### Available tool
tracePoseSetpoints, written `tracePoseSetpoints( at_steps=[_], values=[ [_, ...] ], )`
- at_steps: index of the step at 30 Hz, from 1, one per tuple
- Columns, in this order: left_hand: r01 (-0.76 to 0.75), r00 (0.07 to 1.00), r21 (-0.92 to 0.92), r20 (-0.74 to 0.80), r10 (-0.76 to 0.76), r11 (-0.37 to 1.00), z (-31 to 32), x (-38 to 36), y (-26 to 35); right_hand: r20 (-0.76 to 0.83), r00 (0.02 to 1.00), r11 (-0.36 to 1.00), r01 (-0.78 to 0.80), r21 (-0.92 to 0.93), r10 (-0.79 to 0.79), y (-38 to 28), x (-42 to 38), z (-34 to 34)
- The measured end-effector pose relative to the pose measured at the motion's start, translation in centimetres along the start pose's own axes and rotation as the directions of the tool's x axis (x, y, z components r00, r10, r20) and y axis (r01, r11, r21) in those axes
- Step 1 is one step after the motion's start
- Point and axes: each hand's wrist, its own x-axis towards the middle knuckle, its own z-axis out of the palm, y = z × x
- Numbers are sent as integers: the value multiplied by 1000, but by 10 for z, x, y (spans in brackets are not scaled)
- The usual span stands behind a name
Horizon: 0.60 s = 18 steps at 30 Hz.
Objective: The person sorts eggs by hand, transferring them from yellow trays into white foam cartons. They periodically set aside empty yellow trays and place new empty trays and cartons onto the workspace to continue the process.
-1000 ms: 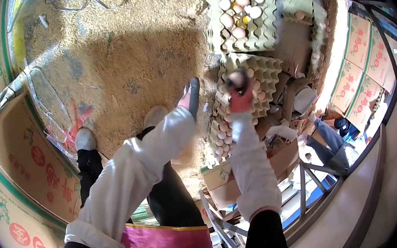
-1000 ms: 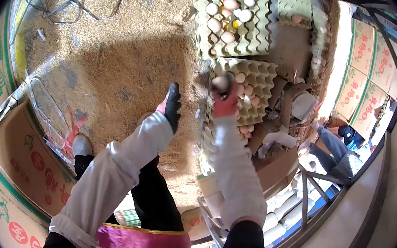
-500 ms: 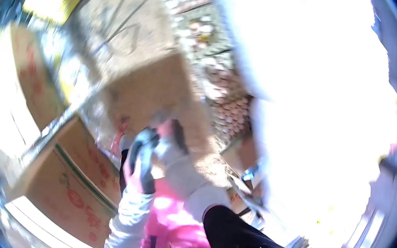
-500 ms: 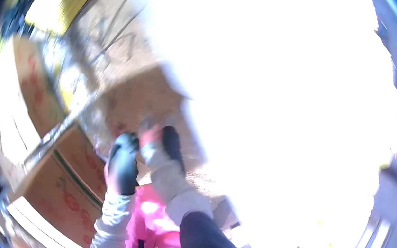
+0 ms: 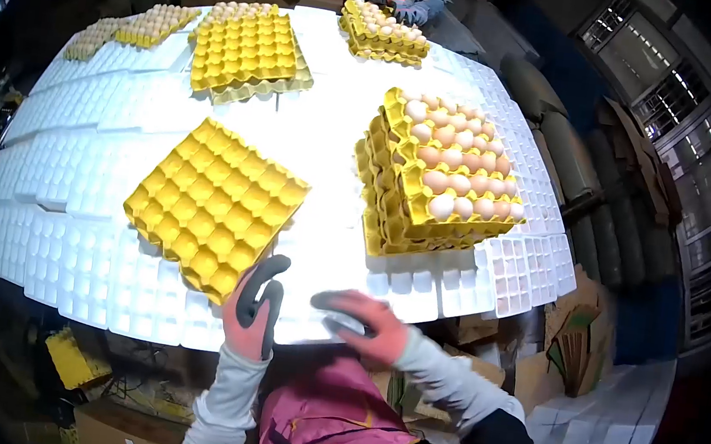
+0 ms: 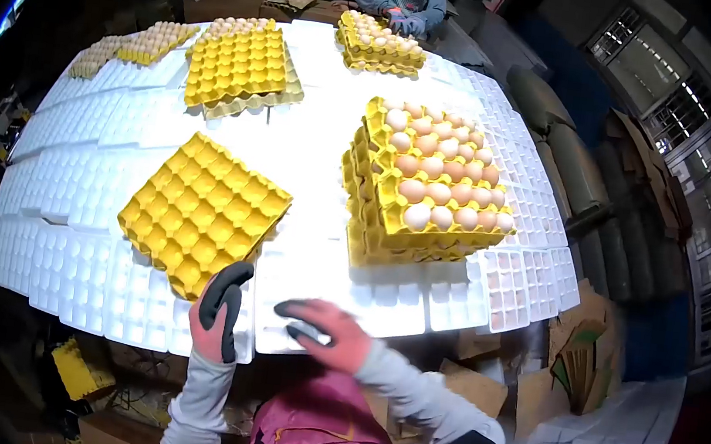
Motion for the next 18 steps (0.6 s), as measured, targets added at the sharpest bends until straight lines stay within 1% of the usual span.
tracePoseSetpoints(
  at_steps=[1, 2, 3, 4, 5, 6, 7, 8, 9, 10, 11, 12, 13, 14, 15, 16, 17, 18],
  values=[
    [-84, 996, 84, -3, 84, 993, 9, 7, -12, -4, 1000, 999, -30, -24, 30, -6, -1, -14],
    [-65, 996, 10, 68, 64, 998, 24, 27, -2, -132, 989, 987, -87, -138, 69, -26, -1, -68],
    [-37, 993, -135, 110, 52, 990, 46, 50, -10, -281, 960, 957, -72, -282, -11, -6, -11, -123],
    [-70, 979, -72, 187, 82, 995, 71, 82, -7, -264, 964, 934, -123, -335, 32, -10, 4, -184],
    [-84, 975, -93, 196, 100, 992, 102, 112, -4, -317, 948, 951, -109, -289, 12, 8, 14, -238],
    [-197, 944, 27, 276, 182, 980, 133, 148, -5, -381, 925, 947, -123, -296, 1, 30, 27, -291],
    [-175, 930, 59, 339, 145, 983, 167, 183, -4, -367, 930, 915, -171, -365, 27, 55, 44, -341],
    [-222, 901, 139, 406, 149, 965, 203, 220, -4, -355, 933, 876, -213, -432, 52, 82, 64, -386],
    [-266, 880, 268, 461, 120, 926, 238, 260, -15, -303, 952, 772, -216, -597, 31, 113, 85, -423],
    [-344, 864, 364, 484, 140, 866, 274, 288, -10, -248, 969, 645, -204, -737, 23, 145, 101, -449],
    [-388, 848, 562, 527, 45, 730, 304, 316, -7, -137, 979, 614, -201, -763, 150, 175, 113, -462],
    [-447, 820, 677, 571, -35, 584, 331, 336, -6, -21, 961, 582, -184, -792, 275, 197, 122, -472],
    [-434, 821, 770, 552, -146, 467, 353, 348, -5, 52, 930, 709, -242, -663, 365, 200, 131, -473],
    [-462, 794, 773, 579, -187, 435, 369, 364, -24, 54, 960, 662, -149, -735, 276, 200, 135, -478],
    [-486, 762, 818, 569, -310, 307, 382, 366, -21, 39, 944, 760, -240, -604, 328, 193, 133, -489],
    [-519, 721, 836, 539, -435, 177, 392, 365, -20, 33, 921, 829, -334, -448, 389, 191, 128, -494],
    [-502, 688, 840, 533, -492, 208, 394, 367, -24, -17, 950, 932, -310, -185, 313, 204, 117, -499],
    [-490, 686, 848, 519, -509, 203, 390, 368, -35, -86, 964, 966, -245, 85, 252, 220, 106, -508]
  ],
)
